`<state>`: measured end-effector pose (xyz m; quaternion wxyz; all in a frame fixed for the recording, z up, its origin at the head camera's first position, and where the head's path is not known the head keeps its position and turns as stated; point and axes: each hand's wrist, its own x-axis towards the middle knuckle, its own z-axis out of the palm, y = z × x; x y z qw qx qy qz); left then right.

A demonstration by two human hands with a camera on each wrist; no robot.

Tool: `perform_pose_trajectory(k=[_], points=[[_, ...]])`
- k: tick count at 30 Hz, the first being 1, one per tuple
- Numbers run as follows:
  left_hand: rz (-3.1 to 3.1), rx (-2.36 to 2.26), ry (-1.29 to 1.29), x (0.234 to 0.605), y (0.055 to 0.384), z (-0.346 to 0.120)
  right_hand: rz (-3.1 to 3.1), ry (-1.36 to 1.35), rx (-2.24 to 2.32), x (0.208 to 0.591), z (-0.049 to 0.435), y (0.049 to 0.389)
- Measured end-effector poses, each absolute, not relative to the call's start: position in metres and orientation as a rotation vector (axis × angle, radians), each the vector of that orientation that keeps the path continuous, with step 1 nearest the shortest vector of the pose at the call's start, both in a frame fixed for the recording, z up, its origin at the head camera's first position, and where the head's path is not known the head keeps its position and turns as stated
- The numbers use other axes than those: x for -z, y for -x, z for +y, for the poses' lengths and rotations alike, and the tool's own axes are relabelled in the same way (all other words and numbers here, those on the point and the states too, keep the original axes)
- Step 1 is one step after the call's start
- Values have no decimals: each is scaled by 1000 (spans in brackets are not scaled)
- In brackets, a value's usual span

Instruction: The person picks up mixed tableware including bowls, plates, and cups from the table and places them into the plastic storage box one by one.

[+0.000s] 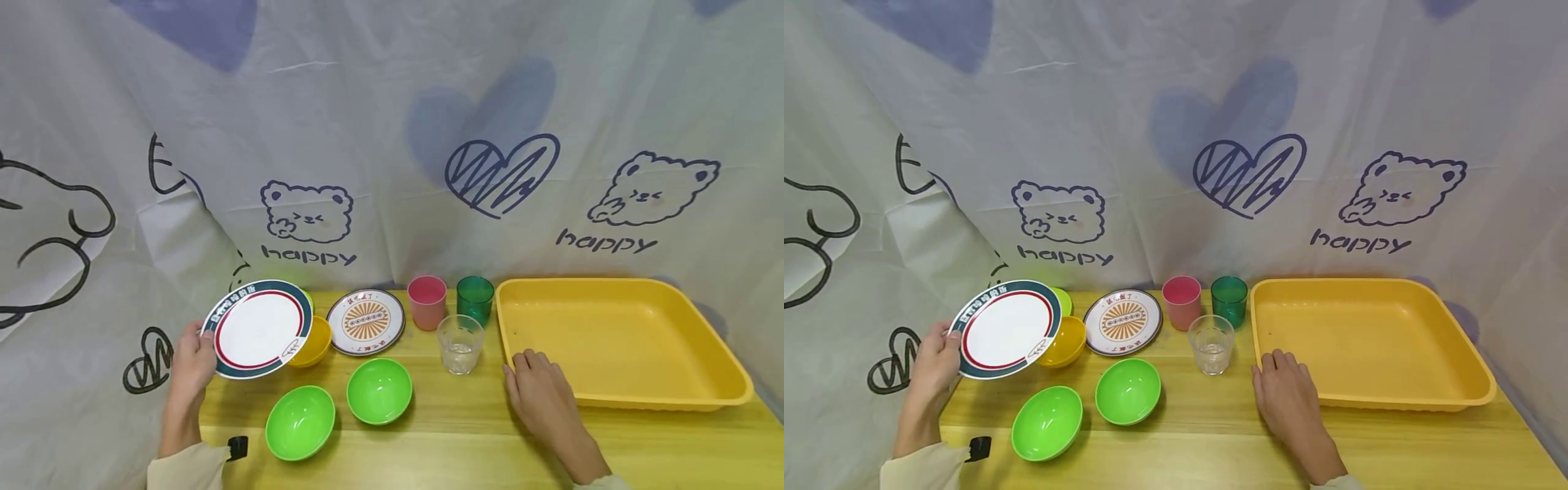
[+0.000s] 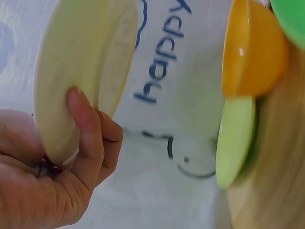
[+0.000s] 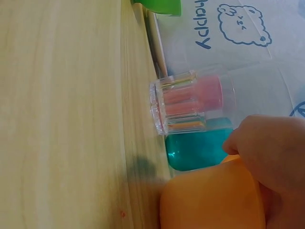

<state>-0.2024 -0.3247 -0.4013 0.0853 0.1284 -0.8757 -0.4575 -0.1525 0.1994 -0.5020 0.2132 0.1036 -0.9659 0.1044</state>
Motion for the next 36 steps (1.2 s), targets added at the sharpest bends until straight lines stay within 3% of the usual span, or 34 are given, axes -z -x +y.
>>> perform_pose_trajectory(k=[24, 36], points=[[-2430, 1971, -106, 410, 225, -206, -2640, -295, -293, 504, 200, 151], [-2302, 2157, -2, 419, 225, -170, -2668, -284, -298, 505, 199, 153]])
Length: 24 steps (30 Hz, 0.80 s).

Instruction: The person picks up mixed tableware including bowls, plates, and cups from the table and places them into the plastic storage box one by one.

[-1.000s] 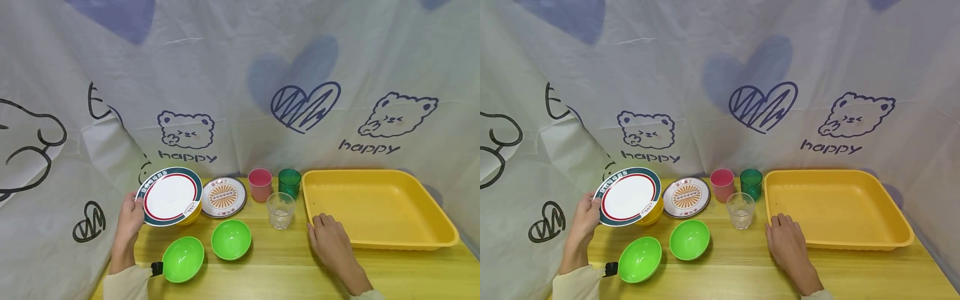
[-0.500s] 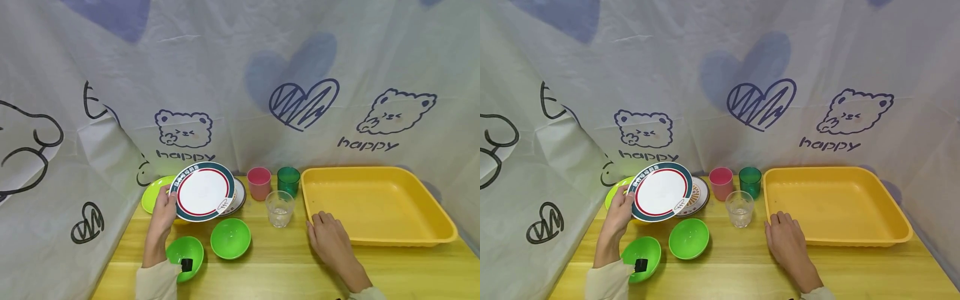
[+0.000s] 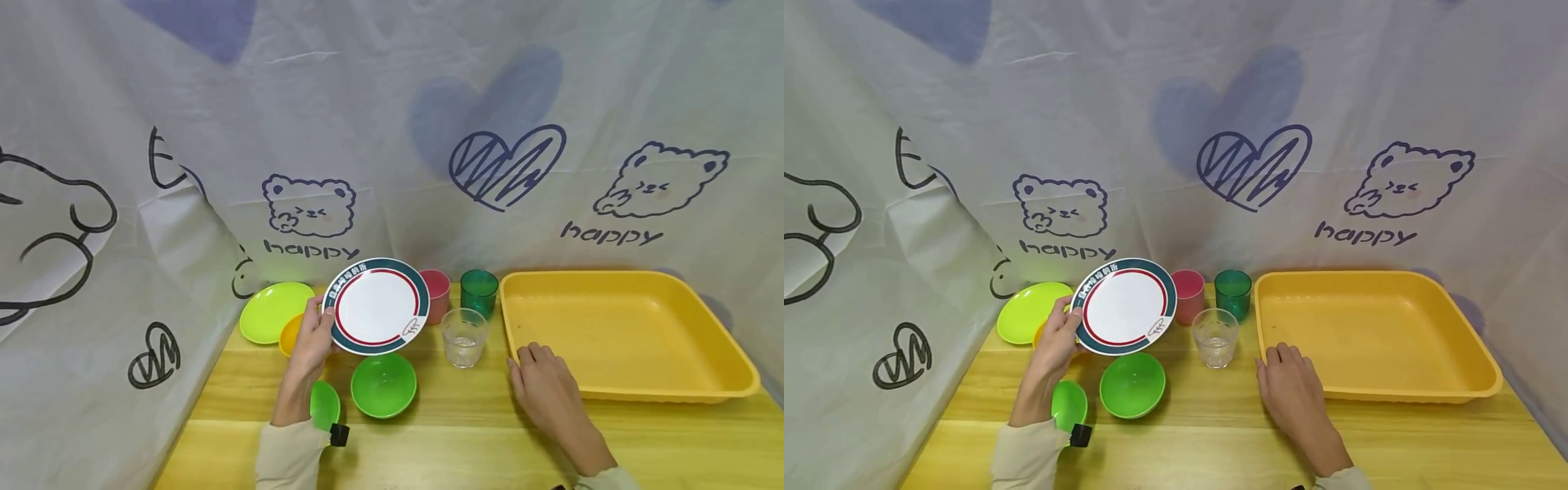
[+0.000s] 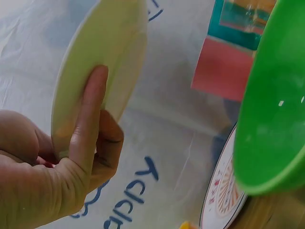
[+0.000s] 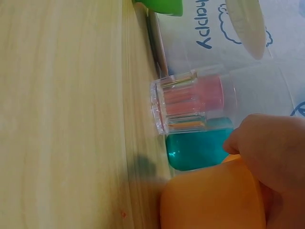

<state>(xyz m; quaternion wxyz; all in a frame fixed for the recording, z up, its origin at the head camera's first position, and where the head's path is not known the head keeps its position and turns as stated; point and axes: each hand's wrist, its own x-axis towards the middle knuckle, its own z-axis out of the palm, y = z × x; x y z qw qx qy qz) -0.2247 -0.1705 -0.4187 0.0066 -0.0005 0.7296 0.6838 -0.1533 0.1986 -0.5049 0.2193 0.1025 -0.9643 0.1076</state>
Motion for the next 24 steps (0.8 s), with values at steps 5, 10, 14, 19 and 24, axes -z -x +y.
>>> perform_pose_trajectory(k=[5, 10, 14, 19, 24], points=[[2246, -2218, -34, 421, 224, -154, -2669, -302, -319, 505, 201, 154], [2204, -2265, -40, 423, 220, -138, -2686, -322, -367, 500, 203, 154], [2098, -2310, -47, 427, 219, -127, -2707, -348, -452, 494, 204, 153], [2128, -2307, -65, 432, 217, -114, -2765, -334, -592, 483, 211, 154], [2134, -2302, -94, 432, 215, -107, -2705, -284, -818, 460, 213, 164]])
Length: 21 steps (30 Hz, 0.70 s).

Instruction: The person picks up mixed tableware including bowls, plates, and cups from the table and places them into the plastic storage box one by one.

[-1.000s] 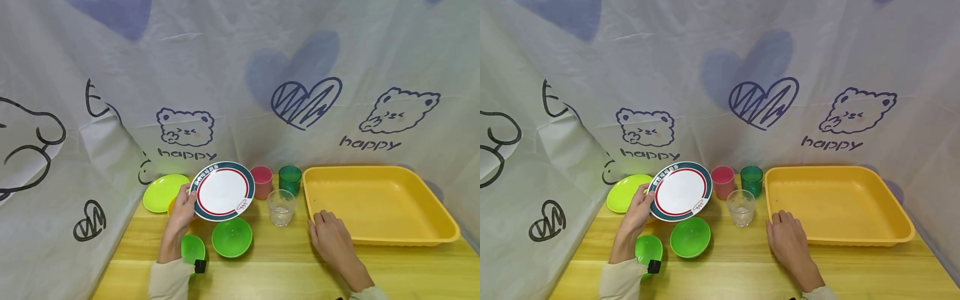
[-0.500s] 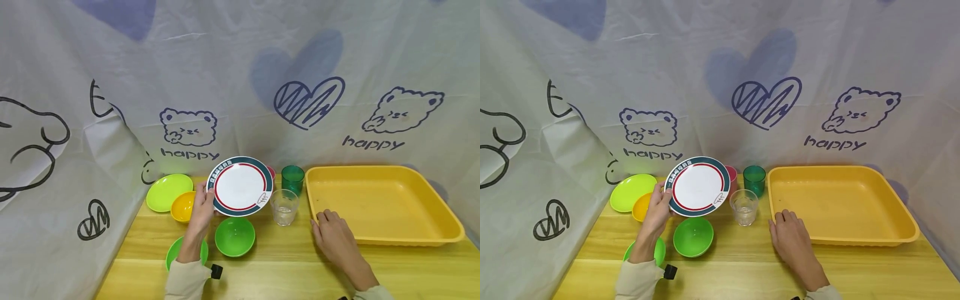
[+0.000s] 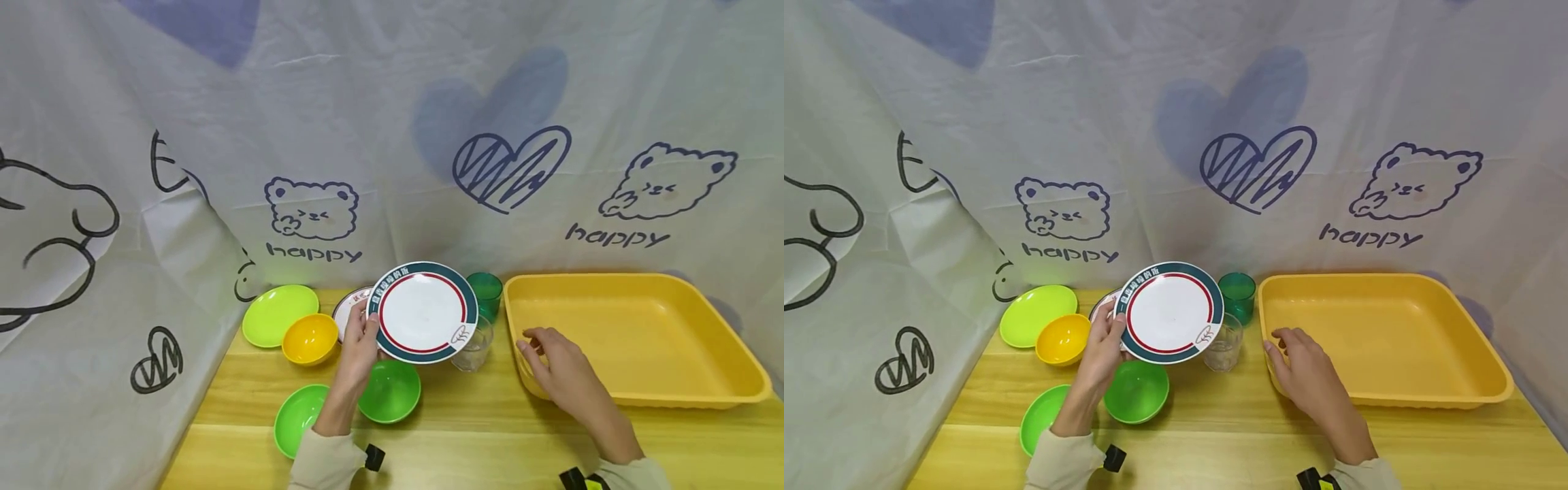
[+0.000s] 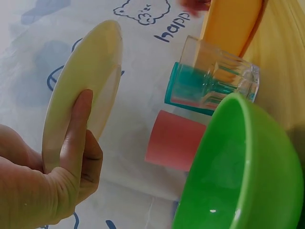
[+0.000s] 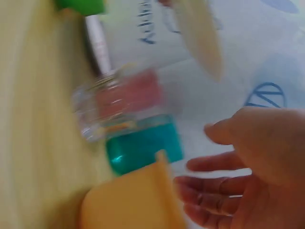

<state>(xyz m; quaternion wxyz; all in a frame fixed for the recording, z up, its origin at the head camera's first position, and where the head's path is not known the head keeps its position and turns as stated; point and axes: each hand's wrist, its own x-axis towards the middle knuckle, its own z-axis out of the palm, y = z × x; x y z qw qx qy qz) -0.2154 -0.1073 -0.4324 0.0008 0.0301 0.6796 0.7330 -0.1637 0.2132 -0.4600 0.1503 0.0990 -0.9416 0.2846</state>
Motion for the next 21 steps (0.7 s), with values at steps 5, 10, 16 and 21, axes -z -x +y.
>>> perform_pose_trajectory(k=[5, 10, 16, 21], points=[[2170, -2240, -129, 433, 213, -103, -2584, -260, -1069, 444, 205, 173], [2180, -2227, -185, 434, 212, -97, -2551, -274, -1335, 437, 189, 181], [2201, -2187, -328, 439, 210, -81, -2538, -236, -1567, 436, 182, 177], [2233, -2177, -341, 438, 206, -82, -2509, -257, -1705, 438, 172, 179]])
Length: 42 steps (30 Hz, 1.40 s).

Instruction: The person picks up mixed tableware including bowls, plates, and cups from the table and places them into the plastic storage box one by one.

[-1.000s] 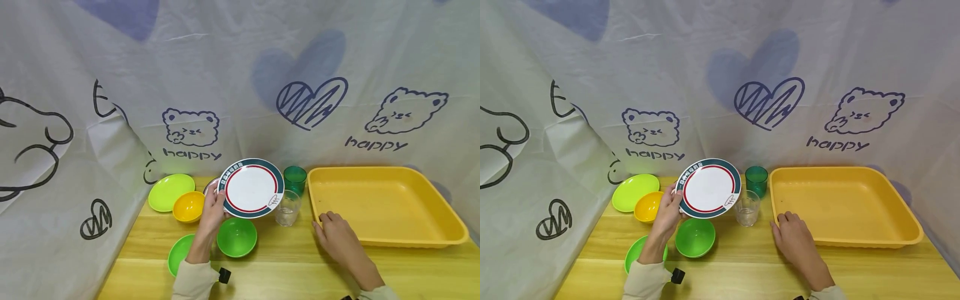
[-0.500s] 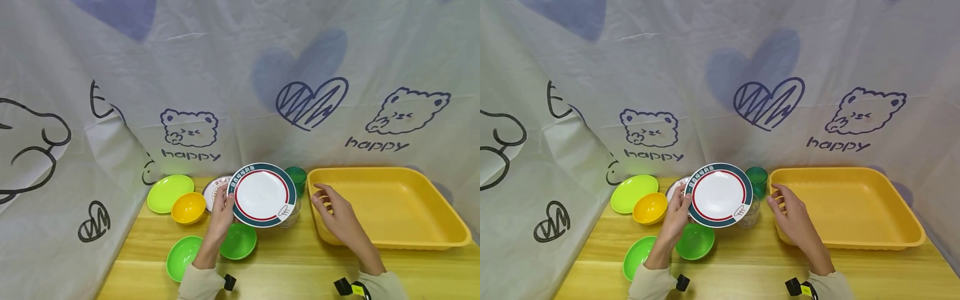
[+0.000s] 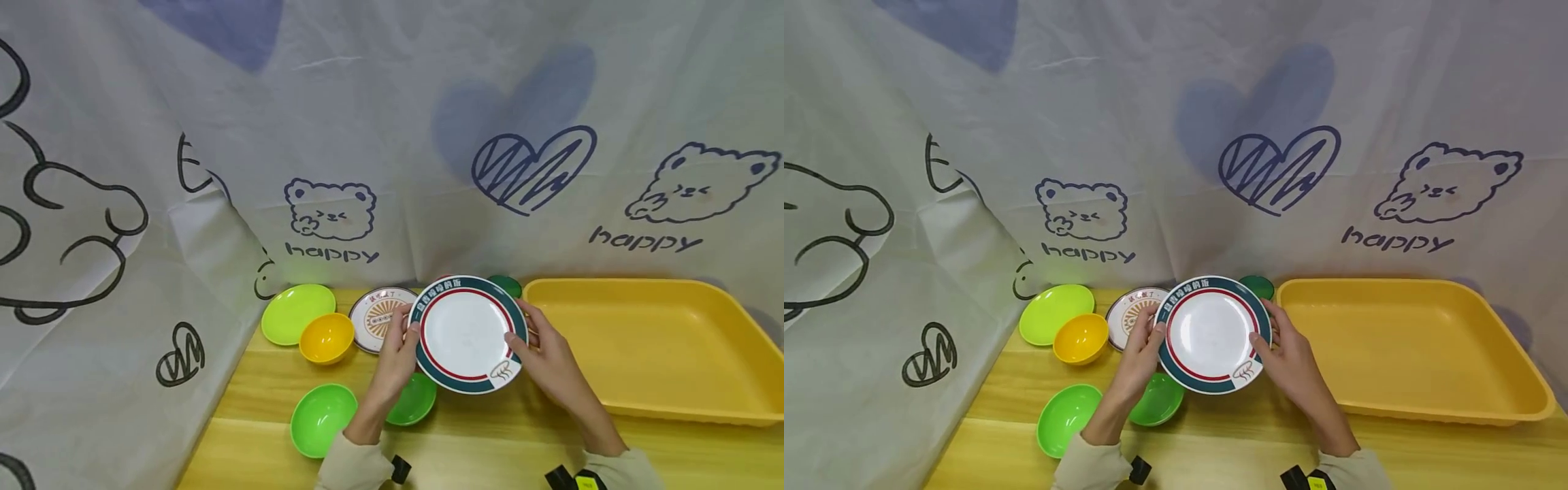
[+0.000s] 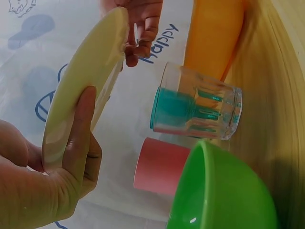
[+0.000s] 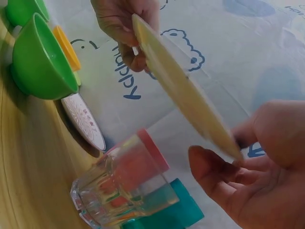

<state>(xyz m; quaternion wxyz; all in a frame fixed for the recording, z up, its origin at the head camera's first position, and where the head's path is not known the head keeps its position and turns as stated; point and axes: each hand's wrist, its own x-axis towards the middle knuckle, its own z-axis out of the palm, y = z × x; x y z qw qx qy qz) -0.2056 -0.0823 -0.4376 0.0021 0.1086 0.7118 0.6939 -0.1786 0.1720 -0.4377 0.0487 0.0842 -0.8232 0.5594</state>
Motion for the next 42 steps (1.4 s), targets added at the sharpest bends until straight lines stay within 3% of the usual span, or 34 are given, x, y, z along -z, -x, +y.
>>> perform_pose_trajectory(k=[12, 23, 31, 42], points=[[2273, -2118, -341, 435, 206, -82, -2477, -204, -1814, 431, 181, 174], [2358, -1918, -542, 419, 201, -100, -2529, -123, -1616, 417, 207, 170], [2742, -1642, -603, 402, 201, -142, -2584, -73, -1342, 414, 254, 162], [3031, -1514, -310, 391, 233, -234, -2706, 91, -873, 416, 323, 156]])
